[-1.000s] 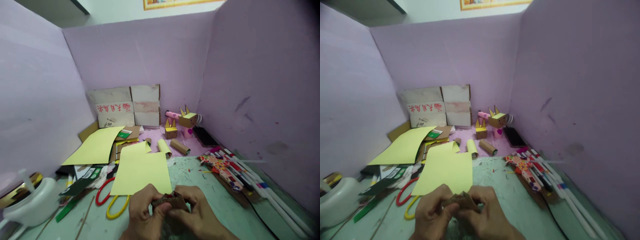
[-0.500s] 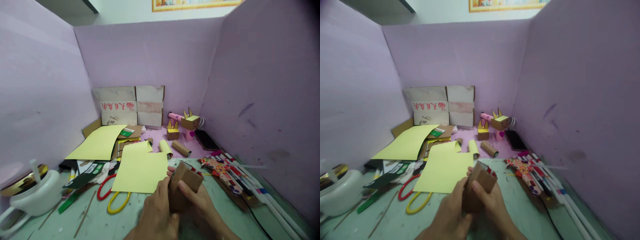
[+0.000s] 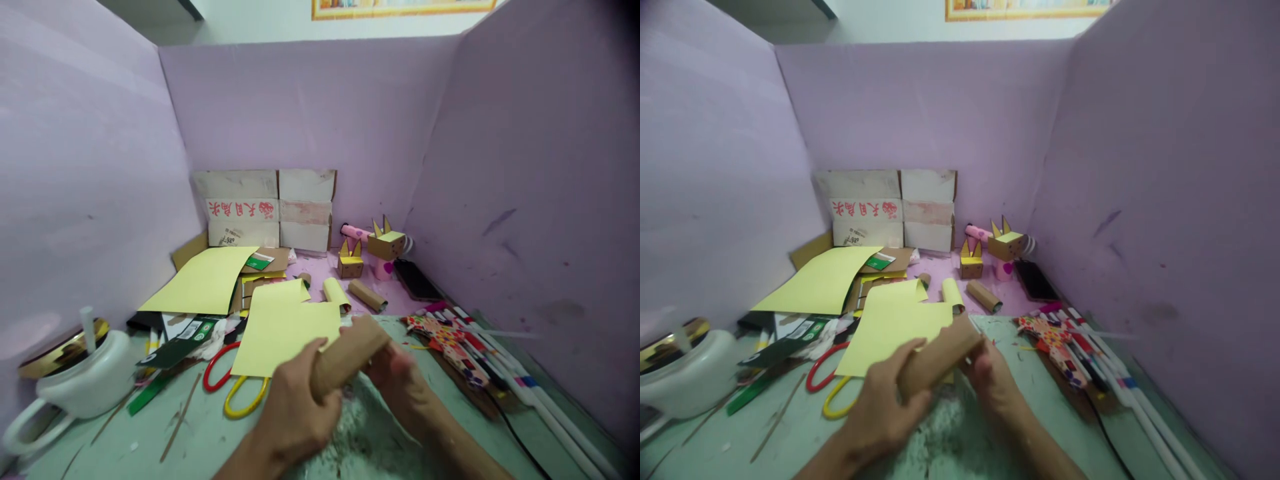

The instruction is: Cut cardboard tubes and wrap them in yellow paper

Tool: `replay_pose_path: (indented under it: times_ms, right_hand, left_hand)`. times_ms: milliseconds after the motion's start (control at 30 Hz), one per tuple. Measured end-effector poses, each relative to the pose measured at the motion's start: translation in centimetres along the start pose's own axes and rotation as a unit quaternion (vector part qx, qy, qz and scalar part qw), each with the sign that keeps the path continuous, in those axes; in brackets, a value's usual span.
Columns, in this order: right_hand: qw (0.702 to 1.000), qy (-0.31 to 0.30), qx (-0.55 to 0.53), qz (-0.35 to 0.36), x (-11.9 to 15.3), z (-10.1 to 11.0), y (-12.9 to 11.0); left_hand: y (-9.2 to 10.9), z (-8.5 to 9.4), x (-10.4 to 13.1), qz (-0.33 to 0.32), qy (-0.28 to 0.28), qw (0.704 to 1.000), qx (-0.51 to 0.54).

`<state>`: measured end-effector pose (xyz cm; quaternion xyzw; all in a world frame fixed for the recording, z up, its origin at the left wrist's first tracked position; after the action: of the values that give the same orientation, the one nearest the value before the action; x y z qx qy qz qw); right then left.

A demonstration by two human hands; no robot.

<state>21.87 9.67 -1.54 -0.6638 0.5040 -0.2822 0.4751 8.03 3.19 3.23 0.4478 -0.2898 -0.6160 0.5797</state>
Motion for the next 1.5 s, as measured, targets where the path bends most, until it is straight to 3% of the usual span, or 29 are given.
replay_pose_path:
  times_ms: [100, 167, 233, 267, 333, 367, 400, 500, 633, 733, 800, 1000, 1133, 1233, 1300, 1367, 1500]
  right_hand:
    - [0.975, 0.023, 0.22, -0.003, -1.9, 1.2, -1.1]
    - [0.941, -0.009, 0.338, 0.024, -2.9, 0.7, -1.9]
    - [0.898, -0.082, 0.426, 0.067, -3.4, -1.1, -2.1]
    - [0.859, -0.123, 0.488, 0.095, -3.3, -2.2, -2.0]
    - [0.74, -0.186, 0.628, 0.154, -3.0, -4.0, -1.3]
    - [0.683, -0.198, 0.681, 0.177, -3.1, -4.5, -0.9]
    - [0.644, -0.195, 0.714, 0.192, -3.3, -4.7, -0.6]
    - [0.615, -0.187, 0.734, 0.22, -4.3, -5.0, -0.3]
    - [0.57, -0.221, 0.733, 0.297, -4.3, -6.6, 0.1]
    - [0.554, -0.239, 0.714, 0.356, -3.5, -8.1, -0.7]
    - [0.559, -0.209, 0.704, 0.386, -3.9, -8.9, -2.5]
    - [0.599, 0.003, 0.69, 0.406, -9.4, -10.3, -12.4]
    - [0.601, 0.129, 0.669, 0.418, -10.9, -10.4, -19.4]
    - [0.59, 0.168, 0.619, 0.49, -8.2, -10.7, -23.1]
    - [0.582, 0.147, 0.58, 0.551, -5.2, -10.9, -23.9]
    - [0.578, 0.072, 0.548, 0.601, -2.1, -11.2, -22.9]
    - [0.6, -0.074, 0.56, 0.566, 1.6, -9.4, -17.3]
  left_hand:
    - [-2.0, 4.9, -1.3, 0.071, 0.088, 0.985, 0.13]
    - [-3.4, 6.8, -1.9, 0.108, 0.121, 0.955, 0.247]
    - [-4.4, 7.8, -2.3, 0.132, 0.147, 0.931, 0.307]
    - [-4.8, 8.1, -2.3, 0.142, 0.159, 0.925, 0.315]
    - [-5.4, 8.4, -2.3, 0.157, 0.181, 0.918, 0.316]
    - [-5.6, 8.5, -2.3, 0.162, 0.189, 0.915, 0.316]
    - [-5.8, 8.5, -2.3, 0.166, 0.196, 0.913, 0.318]
    - [-6.8, 9.0, -2.2, 0.178, 0.224, 0.901, 0.324]
    - [-8.8, 10.8, -1.9, 0.199, 0.302, 0.866, 0.346]
    - [-9.9, 12.1, -1.6, 0.195, 0.353, 0.836, 0.371]
    - [-9.7, 13.3, -1.2, 0.167, 0.393, 0.819, 0.383]
    - [-6.1, 17.5, 2.1, -0.011, 0.55, 0.756, 0.354]
    - [-5.2, 17.7, 2.3, -0.043, 0.556, 0.752, 0.352]
    - [-5.2, 17.6, 2.1, -0.039, 0.553, 0.75, 0.362]
    - [-5.3, 17.8, 2.4, -0.044, 0.562, 0.742, 0.363]
    - [-5.3, 18.1, 2.6, -0.052, 0.563, 0.74, 0.365]
    - [-4.9, 18.7, 3.0, -0.062, 0.56, 0.752, 0.342]
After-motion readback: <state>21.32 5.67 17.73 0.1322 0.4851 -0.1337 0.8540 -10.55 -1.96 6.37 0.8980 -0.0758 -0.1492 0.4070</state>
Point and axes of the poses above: each hand's wrist, its own x-axis away from the middle knuckle, its own z-axis out of the back of the hand, y = z × x, the point moved 10 cm from there along -x, towards the middle knuckle, and after that the axes turned 1 degree about x, right-handed, at the moved point
